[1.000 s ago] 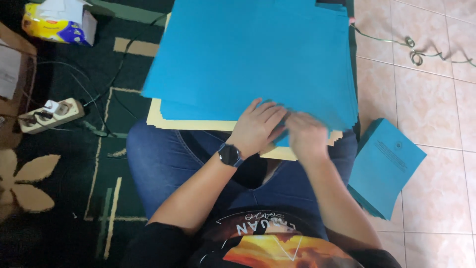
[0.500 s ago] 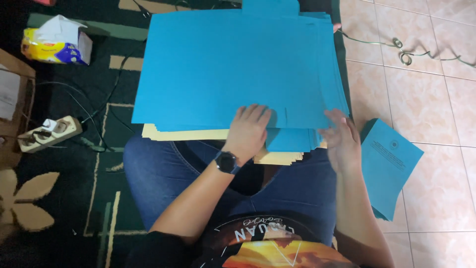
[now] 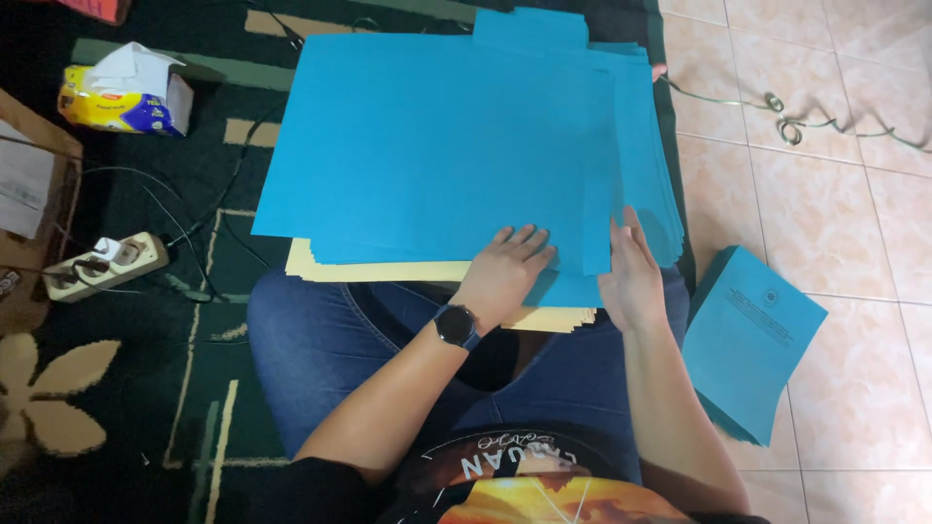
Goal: A person sits on the floor and sorts through a large stack of blue folders, smoothing each one and placing it into a new stack.
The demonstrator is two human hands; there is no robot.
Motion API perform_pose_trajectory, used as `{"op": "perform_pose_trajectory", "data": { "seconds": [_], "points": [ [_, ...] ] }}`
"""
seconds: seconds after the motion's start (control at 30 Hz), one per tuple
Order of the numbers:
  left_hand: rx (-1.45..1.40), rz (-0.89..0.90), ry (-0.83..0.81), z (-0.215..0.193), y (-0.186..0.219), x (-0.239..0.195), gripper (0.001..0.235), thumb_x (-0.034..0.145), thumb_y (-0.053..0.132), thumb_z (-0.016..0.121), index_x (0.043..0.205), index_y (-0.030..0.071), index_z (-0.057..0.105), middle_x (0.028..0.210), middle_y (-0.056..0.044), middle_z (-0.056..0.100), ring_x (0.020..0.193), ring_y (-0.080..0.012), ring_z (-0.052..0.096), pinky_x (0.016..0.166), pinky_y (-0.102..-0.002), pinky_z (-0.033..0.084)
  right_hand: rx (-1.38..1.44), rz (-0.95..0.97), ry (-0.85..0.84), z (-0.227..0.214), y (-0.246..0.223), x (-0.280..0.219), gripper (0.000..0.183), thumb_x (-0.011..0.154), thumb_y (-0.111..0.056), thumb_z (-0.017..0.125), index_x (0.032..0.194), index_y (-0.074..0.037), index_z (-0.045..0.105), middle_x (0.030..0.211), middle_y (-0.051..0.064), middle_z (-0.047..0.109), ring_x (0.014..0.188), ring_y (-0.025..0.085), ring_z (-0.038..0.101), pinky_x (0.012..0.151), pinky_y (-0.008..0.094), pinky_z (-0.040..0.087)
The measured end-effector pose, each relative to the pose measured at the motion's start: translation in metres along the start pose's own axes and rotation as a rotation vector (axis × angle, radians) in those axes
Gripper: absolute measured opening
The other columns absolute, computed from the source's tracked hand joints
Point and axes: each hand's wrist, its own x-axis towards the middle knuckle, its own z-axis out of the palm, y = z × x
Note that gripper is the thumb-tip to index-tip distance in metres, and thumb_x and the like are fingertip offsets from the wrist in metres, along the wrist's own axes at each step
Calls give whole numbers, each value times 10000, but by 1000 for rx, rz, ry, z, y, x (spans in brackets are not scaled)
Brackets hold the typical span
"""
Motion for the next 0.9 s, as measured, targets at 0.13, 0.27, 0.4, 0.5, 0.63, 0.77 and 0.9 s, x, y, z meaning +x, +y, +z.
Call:
{"op": "perform_pose_trajectory", "data": {
  "seconds": [0.13,0.27,0.4,0.5,0.63,0.77,0.9],
  "points": [
    [4,-1,32,8,0,0,438,928,50,705,1357,134,672,1437,-134,630,1397,-334,548,1191,-558,386,-194,66,-93,13,-6,5,915,1087,-593,351,1639,-19,-100,1685,288,-144,1509,518,-152,1233,643,-41],
    [-56,-35,16,51,-4,-2,1097,669,262,956,1579,124,359,1578,-151,467,1409,-372,524,1218,-593,324,-1007,200,-335,34,-11,-9,787,1063,-524,185,1633,11,86,1690,277,33,1554,465,37,1255,601,18],
    [1,-2,-93,24,0,0,1112,728,294,931,1637,149,307,1629,-84,449,1468,-348,470,1237,-605,269,-1189,232,-208,5,-4,4,478,1079,-126,337,1526,-10,458,1647,181,347,1539,366,292,1262,535,247],
    [29,-29,-224,29,-5,4,1058,826,329,877,1650,119,247,1650,-81,411,1503,-323,417,1255,-573,257,-1263,90,-281,42,-36,5,457,1045,16,319,1469,105,463,1603,267,366,1502,446,319,1236,598,310],
    [63,-9,-237,5,0,2,845,887,283,817,1600,165,379,1608,-55,465,1496,-313,421,1241,-577,277,-1231,129,-267,-1,-15,43,534,1074,-47,335,1600,-121,394,1645,126,362,1510,393,317,1221,604,314],
    [67,-3,-237,13,1,3,765,871,317,825,1542,204,475,1601,-36,472,1500,-329,406,1231,-607,273,-1577,-29,-421,-40,23,118,608,1111,-222,324,1652,-11,141,1706,248,96,1561,467,114,1247,661,175],
    [88,-7,-223,34,-6,5,873,779,468,884,1528,243,495,1598,10,486,1503,-311,406,1225,-620,273,-1713,-165,-352,-69,42,213,646,1120,-231,375,1639,78,147,1673,351,132,1535,553,144,1189,736,214]
  ]
}}
